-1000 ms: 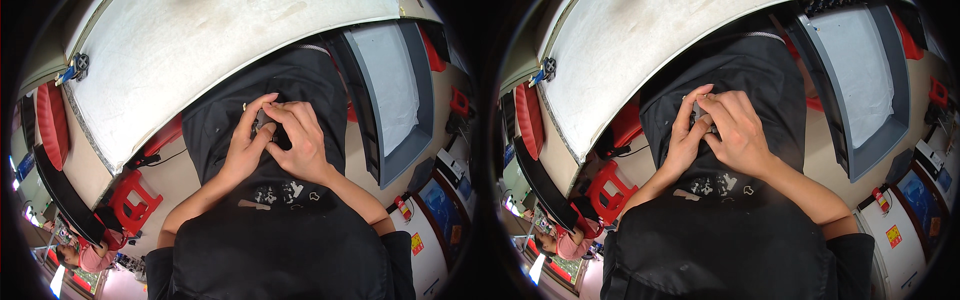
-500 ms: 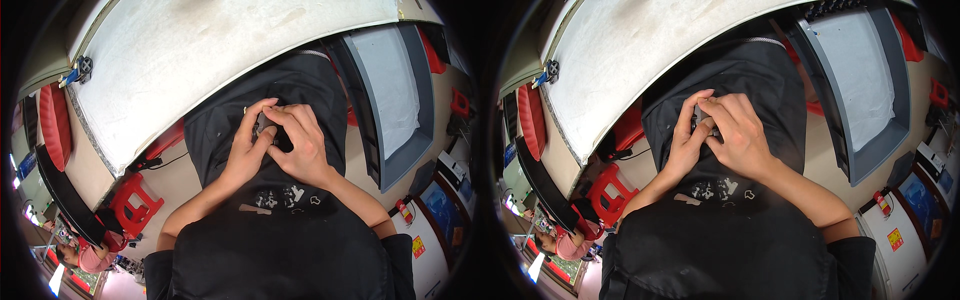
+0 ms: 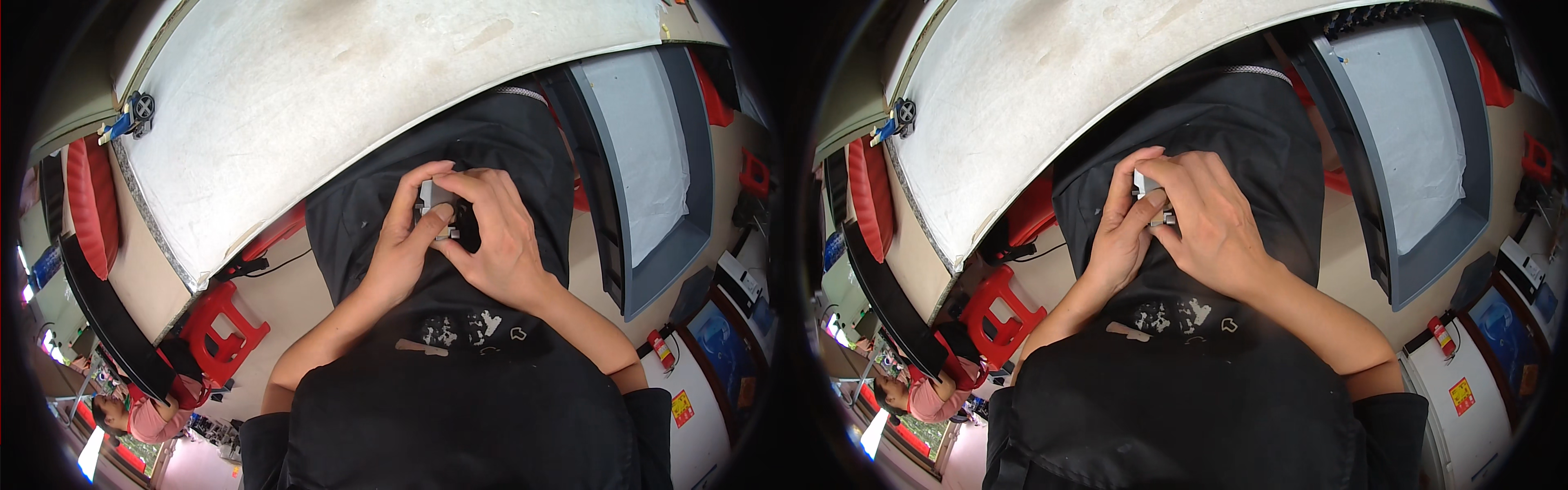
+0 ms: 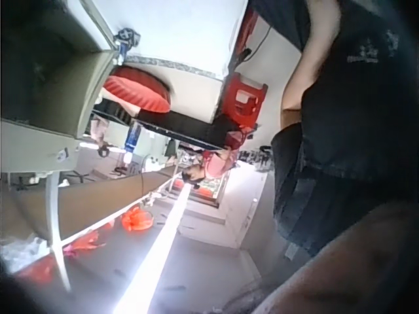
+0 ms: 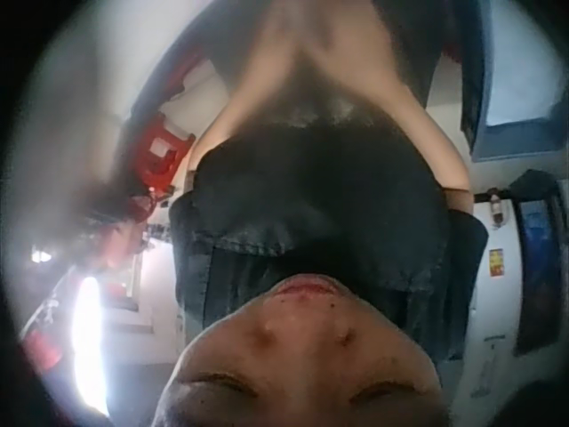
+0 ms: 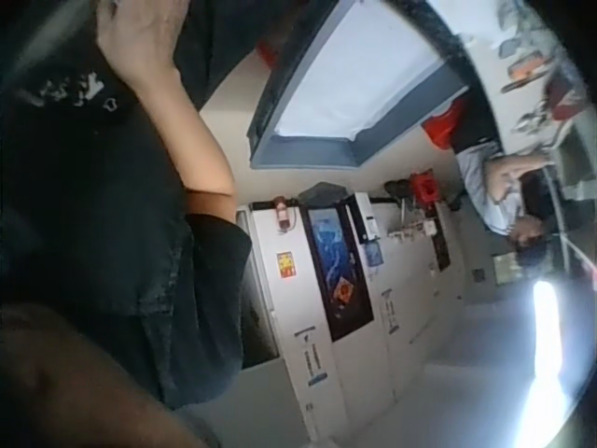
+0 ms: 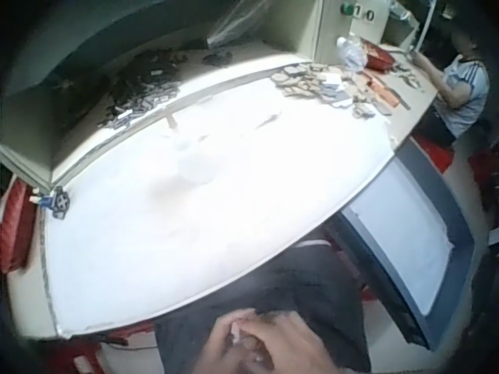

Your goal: The person assembles a toy robot model by gluing small plastic components onto it with a glue bottle.

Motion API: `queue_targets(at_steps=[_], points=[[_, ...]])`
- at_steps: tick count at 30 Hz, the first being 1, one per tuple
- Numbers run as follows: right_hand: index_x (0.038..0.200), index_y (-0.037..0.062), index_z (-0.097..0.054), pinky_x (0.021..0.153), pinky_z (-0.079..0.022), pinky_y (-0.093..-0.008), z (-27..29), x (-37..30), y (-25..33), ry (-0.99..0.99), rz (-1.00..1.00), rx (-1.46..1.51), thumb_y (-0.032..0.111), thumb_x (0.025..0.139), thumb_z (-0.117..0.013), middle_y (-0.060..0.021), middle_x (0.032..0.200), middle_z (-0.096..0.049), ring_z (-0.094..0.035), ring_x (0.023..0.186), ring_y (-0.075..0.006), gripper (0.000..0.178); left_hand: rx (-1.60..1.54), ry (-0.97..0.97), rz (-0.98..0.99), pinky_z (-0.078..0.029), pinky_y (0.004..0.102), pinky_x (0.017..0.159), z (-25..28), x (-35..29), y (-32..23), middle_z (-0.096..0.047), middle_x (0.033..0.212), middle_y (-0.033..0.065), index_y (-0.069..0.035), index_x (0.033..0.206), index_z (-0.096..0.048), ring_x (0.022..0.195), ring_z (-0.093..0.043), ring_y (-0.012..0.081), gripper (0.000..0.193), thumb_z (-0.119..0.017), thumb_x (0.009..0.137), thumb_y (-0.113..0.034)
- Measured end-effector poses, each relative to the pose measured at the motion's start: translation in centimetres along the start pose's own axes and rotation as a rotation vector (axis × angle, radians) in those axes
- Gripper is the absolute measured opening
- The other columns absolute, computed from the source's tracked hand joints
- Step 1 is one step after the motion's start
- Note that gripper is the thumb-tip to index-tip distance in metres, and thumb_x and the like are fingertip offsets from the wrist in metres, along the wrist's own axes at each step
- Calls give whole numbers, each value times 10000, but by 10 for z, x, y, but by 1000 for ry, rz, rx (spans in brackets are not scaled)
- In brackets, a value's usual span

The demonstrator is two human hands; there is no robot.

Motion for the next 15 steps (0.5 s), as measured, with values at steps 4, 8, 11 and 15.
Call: queue_targets(at_steps=[4, 8, 11, 15], points=[[1064, 36, -496, 724, -434, -383, -1, 1, 1, 0, 17, -4, -74, 536, -690, -136, 982, -536, -511, 875, -321, 573, -23, -9, -26, -404, 225, 804, -1, 0, -1, -455, 1149, 34, -97, 1236, -408, 929, -467, 76, 384, -443, 869, 10], [1056, 37, -500, 737, -433, -385, 0, 1, 3, 0, 28, -6, -78, 532, -688, -134, 985, -539, -509, 889, -324, 568, 31, 5, -89, -412, 226, 797, 1, -1, 0, -458, 1148, 38, -91, 1211, -406, 933, -467, 77, 359, -443, 870, 16], [1071, 37, -504, 749, -433, -388, 1, 0, 3, -19, 48, 4, -75, 530, -688, -131, 987, -540, -508, 900, -324, 583, 54, 7, -124, -416, 225, 788, 0, -4, 0, -463, 1141, 47, -87, 1203, -401, 932, -469, 83, 354, -446, 868, 19], [1102, 37, -501, 757, -431, -392, 1, -1, 5, -54, 79, 0, -79, 526, -685, -132, 986, -540, -507, 903, -326, 616, 101, -10, -179, -421, 228, 767, -1, -3, -2, -473, 1131, 61, -84, 1201, -396, 913, -475, 92, 354, -452, 866, 17]])
Point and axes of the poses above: each hand's wrist, its own x-axis towards the middle knuckle, its own z-axis out of the back of the hand, y = z × x, the point moved 4 cm from there along x, towards the middle knuckle
